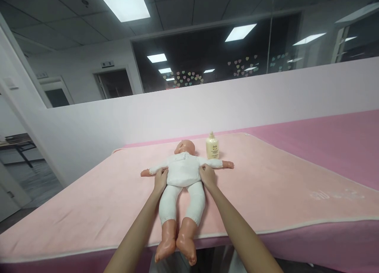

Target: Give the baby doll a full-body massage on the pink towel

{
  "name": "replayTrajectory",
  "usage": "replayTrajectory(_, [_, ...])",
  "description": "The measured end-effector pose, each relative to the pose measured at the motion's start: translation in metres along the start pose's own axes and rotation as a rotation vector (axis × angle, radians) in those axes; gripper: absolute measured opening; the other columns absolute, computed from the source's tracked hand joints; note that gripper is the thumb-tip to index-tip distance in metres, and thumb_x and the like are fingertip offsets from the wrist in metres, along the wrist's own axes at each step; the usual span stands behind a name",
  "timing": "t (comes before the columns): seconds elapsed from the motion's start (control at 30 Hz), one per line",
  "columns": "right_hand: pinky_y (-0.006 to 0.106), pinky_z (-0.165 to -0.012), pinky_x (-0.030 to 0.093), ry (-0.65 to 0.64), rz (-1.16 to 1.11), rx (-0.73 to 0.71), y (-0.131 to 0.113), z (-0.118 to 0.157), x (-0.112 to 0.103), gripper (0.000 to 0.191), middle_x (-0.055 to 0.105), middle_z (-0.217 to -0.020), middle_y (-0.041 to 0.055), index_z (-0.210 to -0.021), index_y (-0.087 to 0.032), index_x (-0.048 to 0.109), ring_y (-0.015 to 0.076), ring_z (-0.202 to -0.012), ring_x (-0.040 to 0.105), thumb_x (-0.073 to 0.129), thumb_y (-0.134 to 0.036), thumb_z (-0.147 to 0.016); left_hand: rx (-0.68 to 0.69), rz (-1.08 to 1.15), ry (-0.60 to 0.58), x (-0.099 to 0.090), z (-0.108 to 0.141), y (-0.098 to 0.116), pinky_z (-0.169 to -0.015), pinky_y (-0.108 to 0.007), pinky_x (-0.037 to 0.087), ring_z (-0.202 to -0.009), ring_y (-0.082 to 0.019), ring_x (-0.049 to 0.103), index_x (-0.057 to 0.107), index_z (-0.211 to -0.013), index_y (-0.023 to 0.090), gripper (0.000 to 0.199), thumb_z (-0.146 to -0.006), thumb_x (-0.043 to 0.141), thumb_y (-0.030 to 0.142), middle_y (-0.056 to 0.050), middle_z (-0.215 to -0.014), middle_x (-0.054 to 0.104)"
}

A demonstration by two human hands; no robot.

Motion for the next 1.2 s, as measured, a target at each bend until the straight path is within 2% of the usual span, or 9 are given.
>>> replayTrajectory(1.2, [0.023,-0.066,0.037,-0.015,-0.002,-0.017,0.0005,0.0008,-0.0007,0.019,0.064,-0.072,0.0039,-0.07,-0.019,0.06,0.0164,-0.073,0.056,0.042,-0.023,-0.075,-0.01,-0.014,-0.006,-0.0011,0.0038,0.0067,-0.092,-0.034,0.04,-0.102,-0.02,0.056,0.061,-0.097,0.014,0.026,-0.079,0.043,0.021,-0.01,-0.108,0.064])
Point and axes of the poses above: each hand's wrist, its own z-axis away from the middle knuckle, its own x-axis out of the palm, y = z × x, the point moved 6 cm from there along -z, towards the middle knuckle
